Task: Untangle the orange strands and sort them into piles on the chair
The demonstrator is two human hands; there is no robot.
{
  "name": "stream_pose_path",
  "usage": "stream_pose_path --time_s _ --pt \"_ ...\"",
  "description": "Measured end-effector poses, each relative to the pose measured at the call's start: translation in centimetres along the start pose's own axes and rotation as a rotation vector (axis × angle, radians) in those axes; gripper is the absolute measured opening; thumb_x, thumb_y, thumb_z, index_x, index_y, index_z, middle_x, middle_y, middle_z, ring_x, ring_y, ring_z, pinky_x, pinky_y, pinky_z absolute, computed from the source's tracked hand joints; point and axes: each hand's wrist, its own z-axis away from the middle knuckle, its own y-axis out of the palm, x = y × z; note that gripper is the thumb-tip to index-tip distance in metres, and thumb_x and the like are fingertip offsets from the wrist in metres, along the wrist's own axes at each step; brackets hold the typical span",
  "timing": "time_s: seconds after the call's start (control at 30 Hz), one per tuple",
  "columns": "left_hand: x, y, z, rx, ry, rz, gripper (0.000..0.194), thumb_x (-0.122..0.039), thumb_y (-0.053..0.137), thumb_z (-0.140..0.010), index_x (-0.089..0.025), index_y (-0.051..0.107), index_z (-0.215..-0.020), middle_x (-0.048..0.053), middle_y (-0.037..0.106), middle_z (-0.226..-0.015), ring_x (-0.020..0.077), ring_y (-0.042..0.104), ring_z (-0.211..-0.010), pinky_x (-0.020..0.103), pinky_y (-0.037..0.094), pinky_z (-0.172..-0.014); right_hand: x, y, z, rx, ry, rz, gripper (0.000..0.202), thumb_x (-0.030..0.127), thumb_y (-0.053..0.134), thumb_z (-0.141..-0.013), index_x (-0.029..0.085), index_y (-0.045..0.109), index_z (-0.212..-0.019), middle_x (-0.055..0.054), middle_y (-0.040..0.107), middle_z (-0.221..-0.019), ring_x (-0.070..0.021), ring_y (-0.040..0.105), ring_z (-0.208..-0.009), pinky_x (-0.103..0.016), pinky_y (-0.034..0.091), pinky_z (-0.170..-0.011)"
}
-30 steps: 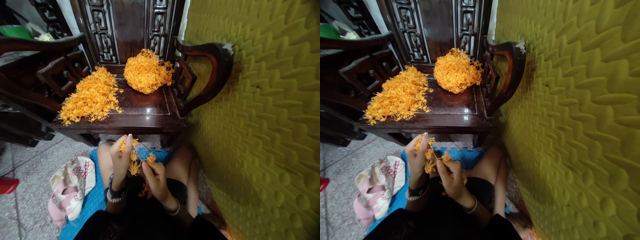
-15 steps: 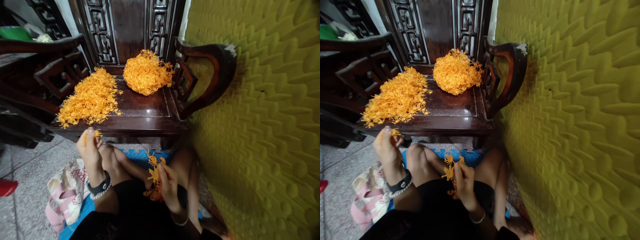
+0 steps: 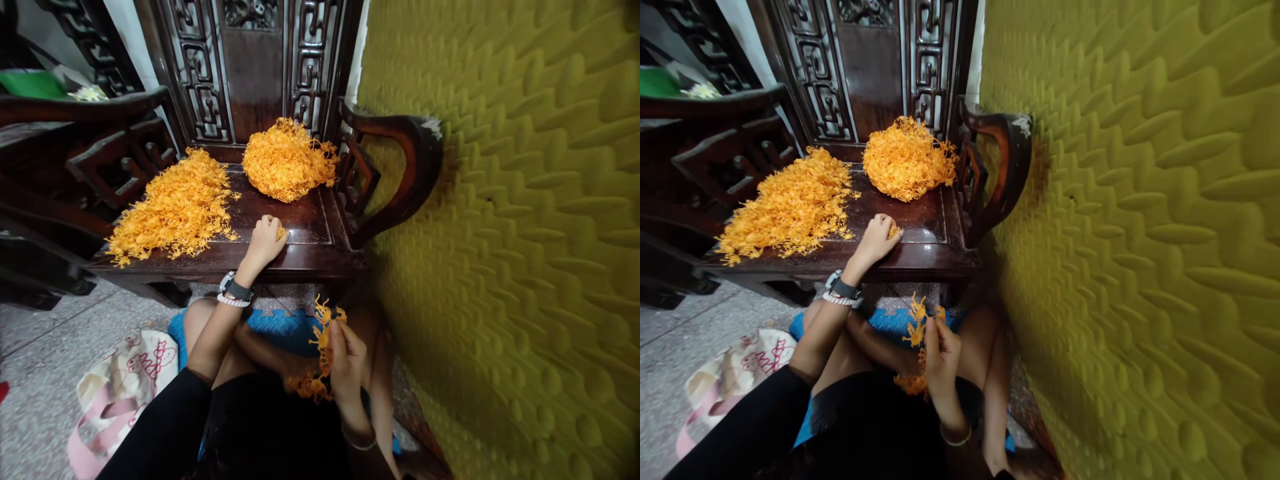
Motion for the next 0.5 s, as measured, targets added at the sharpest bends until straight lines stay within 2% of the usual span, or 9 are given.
stream_pose_path --time_s 0.13,0.2,0.23,0.3,0.37,0.43,0.47,0.5 --pt "0.3 1.2 0.7 -0.003 0.023 0.047 0.035 -0.041 0.066 -0.082 -0.018 0.059 -0.106 0.016 0.052 -0.133 0.0393 0.032 -0.132 0.055 0.027 -0.105 -0.2 0.1 -0.6 -0.01 0.024 -0.005 0.042 0.044 0.046 -0.092 0.021 0.034 -0.059 0.006 0.027 -0.054 -0.0085 0.023 -0.049 -0.024 0.021 -0.044" --pt "0.2 0.8 1.0 -0.093 0.035 0.133 0.043 -0.044 0.069 -0.079 -0.02 0.058 -0.113 0.013 0.051 -0.137 0.0377 0.029 -0.136 0.055 0.022 -0.109 -0.2 0.2 -0.9 0.008 0.028 0.01 0.041 0.044 0.046 -0.092 0.021 0.035 -0.06 0.005 0.029 -0.055 -0.0087 0.026 -0.05 -0.024 0.023 -0.045" --pt "0.0 0.5 1.3 -0.149 0.052 0.198 0.045 -0.044 0.07 -0.077 -0.021 0.058 -0.114 0.012 0.052 -0.136 0.0353 0.032 -0.135 0.053 0.023 -0.11 -0.2 0.3 -1.0 0.023 0.028 0.025 0.04 0.043 0.046 -0.093 0.02 0.036 -0.061 0.005 0.03 -0.055 -0.0088 0.028 -0.05 -0.024 0.024 -0.046" --pt "-0.8 -0.5 2.5 -0.257 0.067 0.401 0.038 -0.045 0.068 -0.079 -0.02 0.062 -0.107 0.011 0.061 -0.123 0.0287 0.048 -0.123 0.045 0.032 -0.106 0.0 0.4 -1.2 0.037 0.009 0.067 0.039 0.04 0.045 -0.094 0.02 0.037 -0.061 0.005 0.032 -0.055 -0.0091 0.03 -0.05 -0.024 0.026 -0.048" --pt "-2.1 -1.4 4.8 -0.308 0.044 0.688 0.032 -0.048 0.056 -0.087 -0.019 0.064 -0.098 0.009 0.068 -0.101 0.0219 0.06 -0.1 0.037 0.044 -0.094 0.1 0.7 -1.4 0.024 -0.038 0.117 0.035 0.036 0.043 -0.095 0.02 0.041 -0.064 0.005 0.035 -0.056 -0.0097 0.034 -0.052 -0.024 0.029 -0.05" --pt "-3.8 -1.8 7.8 -0.295 0.013 0.973 0.044 -0.053 0.039 -0.093 -0.018 0.063 -0.098 0.007 0.067 -0.088 0.0182 0.063 -0.085 0.032 0.049 -0.082 0.4 1.2 -1.7 0.001 -0.091 0.145 0.029 0.033 0.04 -0.096 0.02 0.046 -0.071 0.004 0.042 -0.061 -0.0108 0.04 -0.055 -0.024 0.033 -0.054" --pt "-4.7 -1.8 9.4 -0.308 0.004 1.069 0.048 -0.057 0.035 -0.092 -0.018 0.062 -0.102 0.007 0.066 -0.087 0.0177 0.063 -0.082 0.031 0.05 -0.078 0.5 1.5 -1.8 -0.005 -0.109 0.152 0.026 0.032 0.038 -0.097 0.02 0.049 -0.076 0.003 0.046 -0.064 -0.0115 0.043 -0.057 -0.024 0.035 -0.056" --pt "-5.6 -1.7 10.9 -0.271 -0.002 1.109 0.049 -0.06 0.041 -0.089 -0.018 0.059 -0.108 0.008 0.066 -0.092 0.0178 0.063 -0.083 0.03 0.05 -0.076 0.7 1.9 -1.9 -0.002 -0.121 0.156 0.024 0.031 0.037 -0.097 0.02 0.05 -0.081 0.002 0.05 -0.067 -0.0122 0.046 -0.06 -0.025 0.036 -0.058"
